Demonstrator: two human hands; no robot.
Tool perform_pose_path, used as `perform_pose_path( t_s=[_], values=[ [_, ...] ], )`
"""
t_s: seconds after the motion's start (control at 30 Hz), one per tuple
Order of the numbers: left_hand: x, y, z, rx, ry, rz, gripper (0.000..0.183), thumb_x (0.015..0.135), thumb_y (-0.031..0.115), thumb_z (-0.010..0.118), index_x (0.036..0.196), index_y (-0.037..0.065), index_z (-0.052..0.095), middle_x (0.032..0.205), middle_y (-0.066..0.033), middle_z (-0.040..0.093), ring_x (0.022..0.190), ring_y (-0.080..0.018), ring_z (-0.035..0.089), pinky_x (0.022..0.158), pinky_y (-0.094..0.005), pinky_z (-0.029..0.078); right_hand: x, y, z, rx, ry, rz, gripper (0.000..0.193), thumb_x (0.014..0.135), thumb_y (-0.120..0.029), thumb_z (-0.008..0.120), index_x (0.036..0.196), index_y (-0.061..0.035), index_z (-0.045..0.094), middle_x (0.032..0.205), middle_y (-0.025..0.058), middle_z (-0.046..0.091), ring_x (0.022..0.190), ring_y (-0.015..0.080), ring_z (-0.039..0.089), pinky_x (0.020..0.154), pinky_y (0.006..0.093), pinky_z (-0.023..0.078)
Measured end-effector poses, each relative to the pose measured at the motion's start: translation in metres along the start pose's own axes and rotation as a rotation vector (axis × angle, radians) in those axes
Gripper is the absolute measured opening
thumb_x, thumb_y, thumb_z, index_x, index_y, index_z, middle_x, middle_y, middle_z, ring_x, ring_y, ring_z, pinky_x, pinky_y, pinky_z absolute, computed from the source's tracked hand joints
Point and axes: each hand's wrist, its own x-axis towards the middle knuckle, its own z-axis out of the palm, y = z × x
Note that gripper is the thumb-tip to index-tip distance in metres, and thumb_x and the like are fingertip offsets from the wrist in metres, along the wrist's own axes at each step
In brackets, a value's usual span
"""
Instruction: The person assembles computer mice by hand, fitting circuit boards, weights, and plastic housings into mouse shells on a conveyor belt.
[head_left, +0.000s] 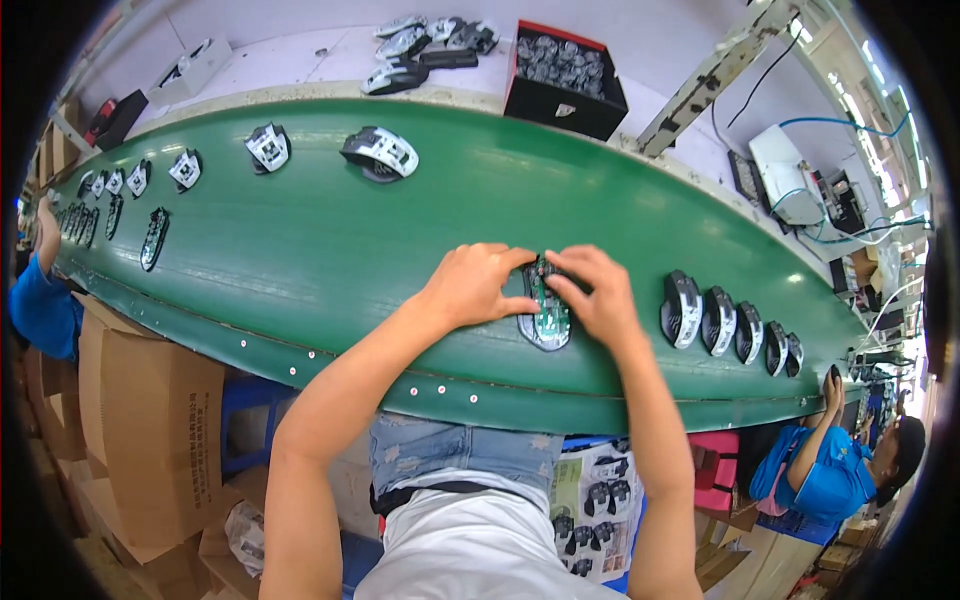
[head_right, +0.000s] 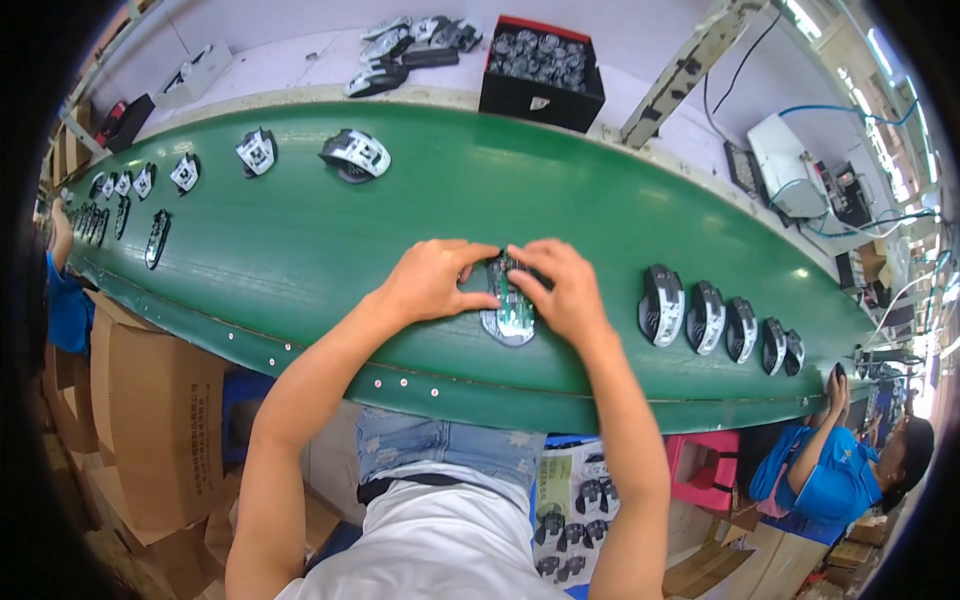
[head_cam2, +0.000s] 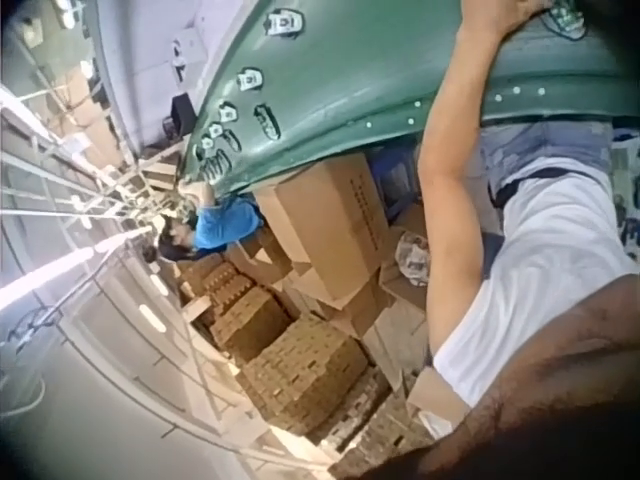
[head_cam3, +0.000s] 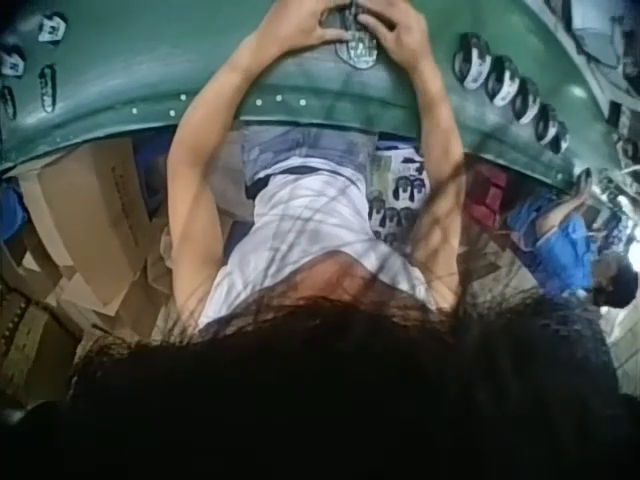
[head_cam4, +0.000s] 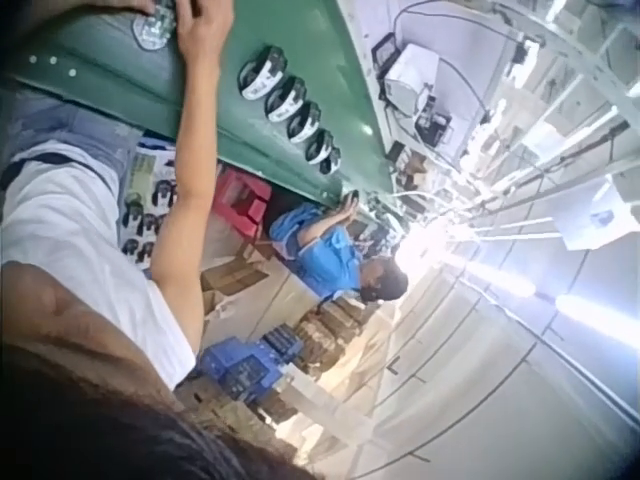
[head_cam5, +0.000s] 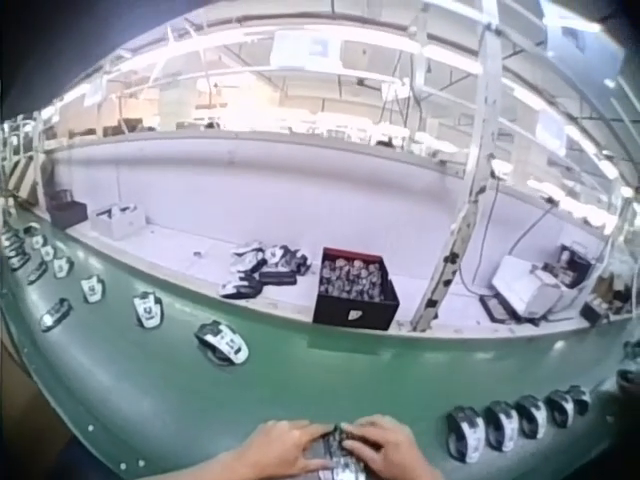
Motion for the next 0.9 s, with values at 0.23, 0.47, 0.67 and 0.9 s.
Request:
perform_pose_path(
  t_s=[0.23, 0.47, 0.67, 0.9],
  values=[
    [-0.006, -0.003, -0.001, 0.045, 0.061, -0.021, 0.052, 0.072, 0.038, 0.084, 0.111, 0.008, 0.069, 0.088, -0.0125, 0.070, 0.077, -0.0295, 0.069, 0.070, -0.0418, 0.056, 0.024, -0.029, 0.012, 0.045, 0.259, 0.041, 0.039, 0.085, -0.009, 0.070, 0.124, -0.0074, 0.066, 0.123, 0.0134, 0.062, 0.106, 0.0282, 0.063, 0.083, 0.0371, 0.052],
    [-0.003, -0.032, -0.021, 0.108, 0.143, -0.184, 0.024, 0.079, 0.026, 0.077, 0.083, 0.005, 0.066, 0.084, -0.0153, 0.070, 0.078, -0.0364, 0.069, 0.070, -0.0475, 0.056, 0.170, -0.080, 0.054, -0.033, -0.096, -0.222, 0.036, 0.084, -0.018, 0.072, 0.117, -0.0045, 0.066, 0.113, 0.0157, 0.069, 0.106, 0.0302, 0.066, 0.089, 0.0402, 0.053],
    [0.004, -0.053, -0.023, 0.107, 0.186, -0.341, 0.025, 0.084, 0.028, 0.065, 0.090, 0.004, 0.068, 0.089, -0.0240, 0.070, 0.081, -0.0433, 0.068, 0.073, -0.0555, 0.055, 0.242, -0.073, 0.164, -0.314, -0.342, 0.021, 0.077, 0.076, -0.043, 0.079, 0.143, -0.0178, 0.051, 0.130, 0.0199, 0.059, 0.117, 0.0448, 0.057, 0.101, 0.0480, 0.048],
    [0.001, -0.055, -0.016, 0.011, 0.322, -0.212, 0.017, 0.081, 0.020, 0.068, 0.081, 0.003, 0.068, 0.080, -0.0189, 0.070, 0.074, -0.0398, 0.068, 0.070, -0.0496, 0.056, 0.240, -0.062, 0.130, 0.702, -0.300, 0.134, 0.063, 0.084, -0.031, 0.078, 0.142, -0.0150, 0.057, 0.132, 0.0111, 0.062, 0.120, 0.0217, 0.057, 0.102, 0.0362, 0.045]
  ],
)
